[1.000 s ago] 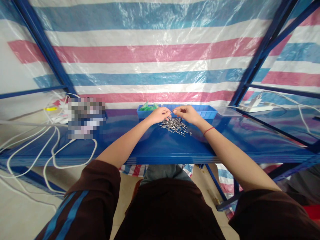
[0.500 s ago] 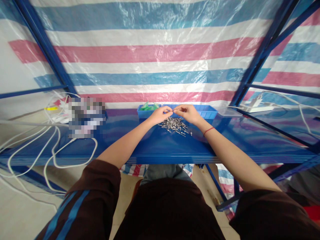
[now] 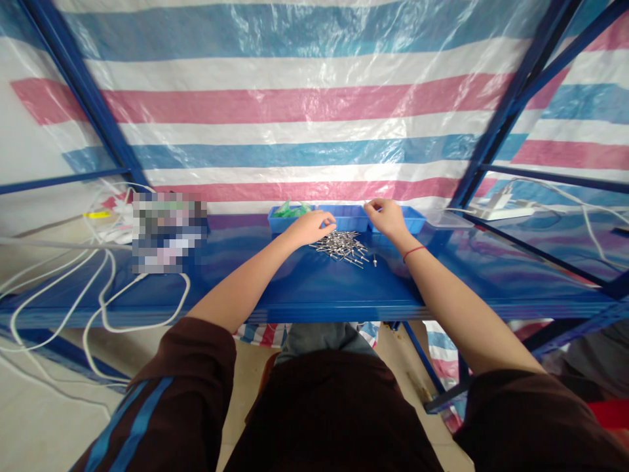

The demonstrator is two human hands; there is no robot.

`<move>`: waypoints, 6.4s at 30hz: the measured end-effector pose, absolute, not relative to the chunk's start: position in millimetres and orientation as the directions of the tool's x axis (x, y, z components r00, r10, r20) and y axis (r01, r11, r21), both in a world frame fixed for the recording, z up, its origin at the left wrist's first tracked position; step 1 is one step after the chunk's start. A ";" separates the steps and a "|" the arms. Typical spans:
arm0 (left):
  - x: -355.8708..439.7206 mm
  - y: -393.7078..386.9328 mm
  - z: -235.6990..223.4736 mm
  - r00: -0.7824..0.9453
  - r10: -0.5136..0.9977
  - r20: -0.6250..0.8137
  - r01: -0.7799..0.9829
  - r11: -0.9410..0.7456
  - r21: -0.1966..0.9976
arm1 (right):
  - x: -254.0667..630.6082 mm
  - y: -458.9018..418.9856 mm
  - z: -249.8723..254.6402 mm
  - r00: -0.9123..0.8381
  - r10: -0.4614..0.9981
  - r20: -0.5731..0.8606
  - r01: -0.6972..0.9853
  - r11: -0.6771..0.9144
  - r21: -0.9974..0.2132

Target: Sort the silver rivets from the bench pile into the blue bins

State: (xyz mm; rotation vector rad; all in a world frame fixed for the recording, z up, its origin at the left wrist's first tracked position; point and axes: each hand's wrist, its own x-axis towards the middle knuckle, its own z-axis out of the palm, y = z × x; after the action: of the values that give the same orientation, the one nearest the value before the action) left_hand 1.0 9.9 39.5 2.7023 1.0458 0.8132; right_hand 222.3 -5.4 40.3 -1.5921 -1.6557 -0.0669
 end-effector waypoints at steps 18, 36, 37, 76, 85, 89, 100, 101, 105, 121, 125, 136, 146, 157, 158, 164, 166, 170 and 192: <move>2.0 -9.3 55.4 0.886 0.447 -0.125 0.459 -0.805 0.377 | 230.6 -5.9 40.3 0.072 0.856 0.512 0.857 0.210 -0.471; 3.2 7.2 44.9 0.557 0.698 0.450 0.297 -0.674 0.677 | 198.9 -19.7 40.3 -0.338 0.853 0.397 0.465 0.518 -0.718; 2.7 7.5 44.6 0.566 0.704 0.428 0.313 -0.664 0.679 | 199.1 -18.1 39.4 -0.306 0.847 0.436 0.454 0.532 -0.715; 7.4 15.5 37.5 0.478 0.599 0.642 0.344 -0.801 0.490 | 200.3 -12.1 38.0 -0.254 0.772 0.583 0.392 0.633 -0.668; 6.9 8.8 37.8 0.559 0.649 0.515 0.487 -0.760 0.429 | 203.4 -6.6 31.4 -0.247 0.863 0.441 0.416 0.506 -0.756; 3.7 6.9 37.1 0.698 0.610 0.375 0.543 -0.792 0.279 | 215.3 -1.1 32.5 0.031 0.919 0.393 0.233 0.375 -0.897; 3.0 6.0 35.5 0.831 0.496 0.252 0.462 -0.868 0.183 | 236.8 -2.2 42.6 0.191 0.975 0.112 -0.095 0.132 -0.987; 3.0 6.6 35.3 0.842 0.482 0.244 0.452 -0.876 0.169 | 233.6 -3.2 42.3 0.170 0.979 0.116 -0.075 0.130 -0.989; 3.3 6.4 35.5 0.839 0.476 0.264 0.455 -0.880 0.139 | 221.7 -7.9 40.2 0.066 0.975 0.213 0.201 0.196 -0.960; 15.0 0.1 40.5 0.577 0.582 0.573 0.367 -0.811 0.455 | 196.1 -9.3 25.5 -0.417 0.824 0.382 0.389 0.542 -0.745; 14.7 -1.6 41.4 0.574 0.580 0.578 0.357 -0.813 0.461 | 195.3 -14.0 30.8 -0.403 0.824 0.398 0.395 0.549 -0.737; 12.8 3.8 40.2 0.602 0.502 0.620 0.370 -0.864 0.340 | 198.9 -5.6 28.2 -0.271 0.834 0.481 0.420 0.552 -0.720; 6.1 13.0 38.3 0.510 0.604 0.612 0.488 -0.790 0.372 | 200.4 -7.4 29.3 -0.190 0.804 0.563 0.490 0.575 -0.656; 1.4 9.2 38.0 0.716 0.622 0.318 0.609 -0.779 0.150 | 233.3 4.7 37.3 0.256 0.729 0.635 0.678 0.332 -0.656; 0.7 7.6 39.6 0.737 0.606 0.299 0.597 -0.791 0.131 | 241.8 7.6 36.8 0.345 0.707 0.617 0.702 0.242 -0.670; 0.9 1.2 43.0 0.796 0.571 0.201 0.557 -0.821 0.127 | 274.0 19.8 29.3 0.551 0.706 0.445 0.662 -0.046 -0.748; 1.6 2.4 41.5 0.810 0.549 0.207 0.534 -0.836 0.128 | 270.0 18.8 29.8 0.504 0.739 0.447 0.663 0.001 -0.748; 1.9 7.6 37.9 0.816 0.528 0.235 0.522 -0.848 0.093 | 249.3 11.0 33.1 0.290 0.819 0.495 0.763 0.114 -0.636; 11.4 10.2 35.1 0.578 0.620 0.530 0.348 -0.775 0.527 | 197.2 -9.8 29.1 -0.463 0.756 0.463 0.479 0.653 -0.587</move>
State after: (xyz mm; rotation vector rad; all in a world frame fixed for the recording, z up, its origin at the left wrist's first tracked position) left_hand 11.4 10.2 35.1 2.4453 0.7849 1.0286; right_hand 197.2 -9.8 29.1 -0.9536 -2.1467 0.4915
